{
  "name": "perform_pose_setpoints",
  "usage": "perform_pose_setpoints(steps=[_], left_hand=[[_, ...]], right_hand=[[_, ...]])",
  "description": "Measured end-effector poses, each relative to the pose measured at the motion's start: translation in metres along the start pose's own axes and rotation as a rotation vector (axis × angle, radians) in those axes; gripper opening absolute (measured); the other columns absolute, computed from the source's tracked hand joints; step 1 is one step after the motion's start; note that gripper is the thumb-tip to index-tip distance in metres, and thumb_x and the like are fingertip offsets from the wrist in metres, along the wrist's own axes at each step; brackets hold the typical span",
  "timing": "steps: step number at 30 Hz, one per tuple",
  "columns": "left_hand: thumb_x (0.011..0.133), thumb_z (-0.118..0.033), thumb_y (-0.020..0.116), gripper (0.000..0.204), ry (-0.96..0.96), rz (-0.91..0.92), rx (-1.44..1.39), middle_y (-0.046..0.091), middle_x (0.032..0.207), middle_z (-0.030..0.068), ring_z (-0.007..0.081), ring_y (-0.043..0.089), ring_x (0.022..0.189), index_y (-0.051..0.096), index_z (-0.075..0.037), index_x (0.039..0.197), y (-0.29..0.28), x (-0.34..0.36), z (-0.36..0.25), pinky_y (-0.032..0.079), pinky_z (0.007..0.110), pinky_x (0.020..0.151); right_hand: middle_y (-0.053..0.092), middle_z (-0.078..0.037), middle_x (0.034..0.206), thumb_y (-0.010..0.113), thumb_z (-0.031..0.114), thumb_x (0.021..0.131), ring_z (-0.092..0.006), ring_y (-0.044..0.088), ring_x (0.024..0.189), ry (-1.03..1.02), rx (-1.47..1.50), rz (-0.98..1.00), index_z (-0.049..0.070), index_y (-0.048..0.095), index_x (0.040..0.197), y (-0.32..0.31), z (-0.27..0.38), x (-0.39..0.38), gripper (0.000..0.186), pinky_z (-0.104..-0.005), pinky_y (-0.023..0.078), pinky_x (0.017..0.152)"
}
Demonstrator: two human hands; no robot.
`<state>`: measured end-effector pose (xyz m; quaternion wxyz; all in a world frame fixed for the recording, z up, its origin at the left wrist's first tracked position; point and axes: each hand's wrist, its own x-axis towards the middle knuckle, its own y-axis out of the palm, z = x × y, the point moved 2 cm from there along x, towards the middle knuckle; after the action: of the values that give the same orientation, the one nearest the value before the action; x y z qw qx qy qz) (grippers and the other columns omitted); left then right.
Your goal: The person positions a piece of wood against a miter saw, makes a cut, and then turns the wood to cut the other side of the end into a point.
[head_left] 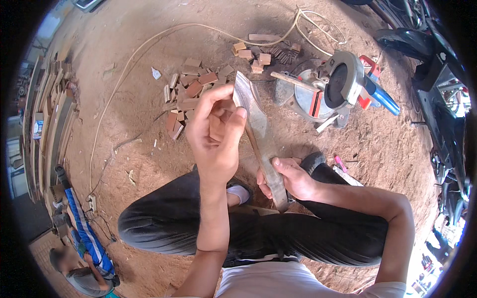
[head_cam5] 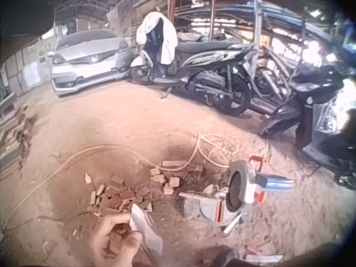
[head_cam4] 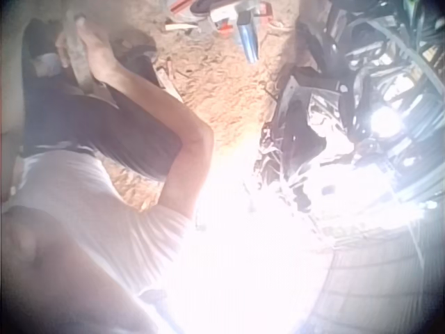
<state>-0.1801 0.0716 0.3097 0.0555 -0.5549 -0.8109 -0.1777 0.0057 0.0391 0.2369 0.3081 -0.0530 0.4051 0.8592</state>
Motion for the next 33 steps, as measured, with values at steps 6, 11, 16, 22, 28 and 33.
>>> perform_pose_setpoints(steps=[6,11,16,22,28,33], left_hand=[[0.090,0.008,0.064,0.033,0.046,0.057,0.084,0.060,0.102,0.0030,0.0074,0.054,0.089,0.062,0.003,0.122,-0.005,0.001,0.001,0.045,0.022,0.081],[0.088,0.011,0.063,0.044,0.005,0.070,0.019,0.058,0.113,0.0051,0.0087,0.053,0.094,0.058,0.002,0.131,-0.003,0.004,-0.002,0.047,0.023,0.086],[0.087,0.012,0.061,0.050,0.050,0.115,0.018,0.056,0.118,0.0063,0.0085,0.053,0.094,0.054,0.002,0.136,-0.005,0.006,-0.002,0.046,0.023,0.086],[0.085,0.013,0.061,0.053,-0.011,0.101,-0.151,0.057,0.121,0.0074,0.0081,0.052,0.095,0.054,0.001,0.136,-0.002,0.006,-0.008,0.045,0.022,0.085],[0.083,0.014,0.060,0.055,0.016,0.173,-0.066,0.057,0.121,0.0072,0.0078,0.053,0.093,0.053,0.000,0.137,-0.009,0.007,-0.007,0.045,0.023,0.085],[0.078,0.003,0.063,0.061,-0.014,0.070,-0.024,0.061,0.124,0.0118,0.0167,0.058,0.112,0.050,0.003,0.138,-0.002,0.004,-0.009,0.043,0.034,0.100]], right_hand=[[0.061,-0.009,0.078,0.041,0.049,0.108,-0.0178,0.060,0.066,0.032,-0.017,-0.020,0.000,0.066,0.098,-0.004,-0.001,0.000,0.056,-0.0318,0.049,0.063],[0.061,-0.008,0.076,0.041,0.051,0.108,-0.0175,0.060,0.066,0.043,-0.022,-0.026,0.000,0.066,0.097,-0.004,-0.002,0.000,0.058,-0.0313,0.048,0.062],[0.061,-0.008,0.075,0.041,0.052,0.108,-0.0172,0.059,0.066,0.038,-0.048,-0.043,0.000,0.067,0.097,-0.005,-0.003,0.000,0.059,-0.0307,0.047,0.062],[0.061,-0.009,0.074,0.041,0.051,0.108,-0.0173,0.059,0.065,0.022,-0.062,-0.013,-0.001,0.067,0.097,-0.004,-0.002,-0.001,0.059,-0.0306,0.047,0.062],[0.061,-0.008,0.074,0.040,0.049,0.109,-0.0170,0.059,0.066,0.009,-0.086,-0.009,-0.001,0.067,0.097,-0.005,-0.003,-0.001,0.057,-0.0307,0.047,0.063],[0.061,-0.008,0.075,0.040,0.047,0.109,-0.0170,0.059,0.067,0.022,-0.076,0.001,0.000,0.066,0.098,-0.006,-0.004,-0.001,0.056,-0.0310,0.047,0.064]])
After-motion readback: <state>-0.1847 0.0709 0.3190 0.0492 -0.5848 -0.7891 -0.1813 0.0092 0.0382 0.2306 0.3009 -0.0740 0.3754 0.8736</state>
